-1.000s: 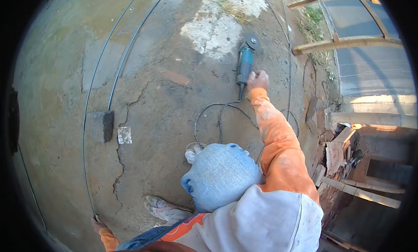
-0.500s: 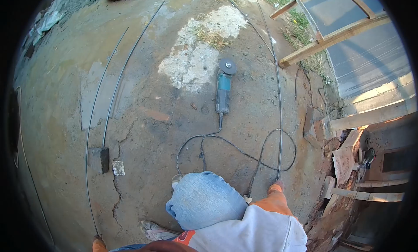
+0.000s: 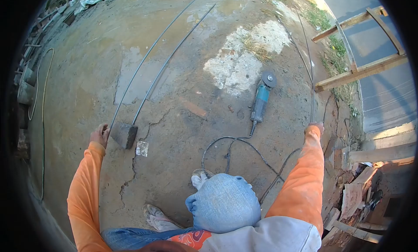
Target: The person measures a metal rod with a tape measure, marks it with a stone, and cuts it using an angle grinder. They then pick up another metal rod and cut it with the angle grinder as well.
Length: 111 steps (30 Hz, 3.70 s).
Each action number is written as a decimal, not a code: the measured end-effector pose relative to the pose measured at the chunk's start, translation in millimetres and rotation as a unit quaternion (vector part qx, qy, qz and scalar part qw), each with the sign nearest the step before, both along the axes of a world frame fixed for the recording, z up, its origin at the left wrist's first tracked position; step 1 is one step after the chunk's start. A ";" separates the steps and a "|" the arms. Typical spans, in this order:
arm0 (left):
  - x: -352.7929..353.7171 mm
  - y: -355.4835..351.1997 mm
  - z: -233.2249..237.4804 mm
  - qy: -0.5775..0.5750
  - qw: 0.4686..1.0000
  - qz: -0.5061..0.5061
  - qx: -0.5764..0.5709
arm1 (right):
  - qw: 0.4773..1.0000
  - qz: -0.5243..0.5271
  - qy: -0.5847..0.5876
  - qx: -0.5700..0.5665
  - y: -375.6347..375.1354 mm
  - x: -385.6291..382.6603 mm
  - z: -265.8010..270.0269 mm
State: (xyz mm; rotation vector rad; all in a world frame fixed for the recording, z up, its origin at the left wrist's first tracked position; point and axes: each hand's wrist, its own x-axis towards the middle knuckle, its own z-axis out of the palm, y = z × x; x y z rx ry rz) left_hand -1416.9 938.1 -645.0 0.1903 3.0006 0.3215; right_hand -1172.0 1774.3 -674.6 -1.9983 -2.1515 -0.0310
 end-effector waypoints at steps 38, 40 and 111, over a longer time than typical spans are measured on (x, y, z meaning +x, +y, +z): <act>155.5 -127.8 -107.9 -0.014 0.973 0.182 0.142 | 0.822 0.364 0.094 -0.428 -566.6 -415.5 -122.6; 153.7 -128.2 -108.2 -0.019 0.973 0.189 0.130 | 0.871 0.276 0.201 -0.352 -552.1 -423.3 -144.4; 151.7 -122.7 -102.7 -0.057 0.975 0.193 0.091 | 0.711 0.272 0.448 -0.469 -605.5 -460.2 -104.3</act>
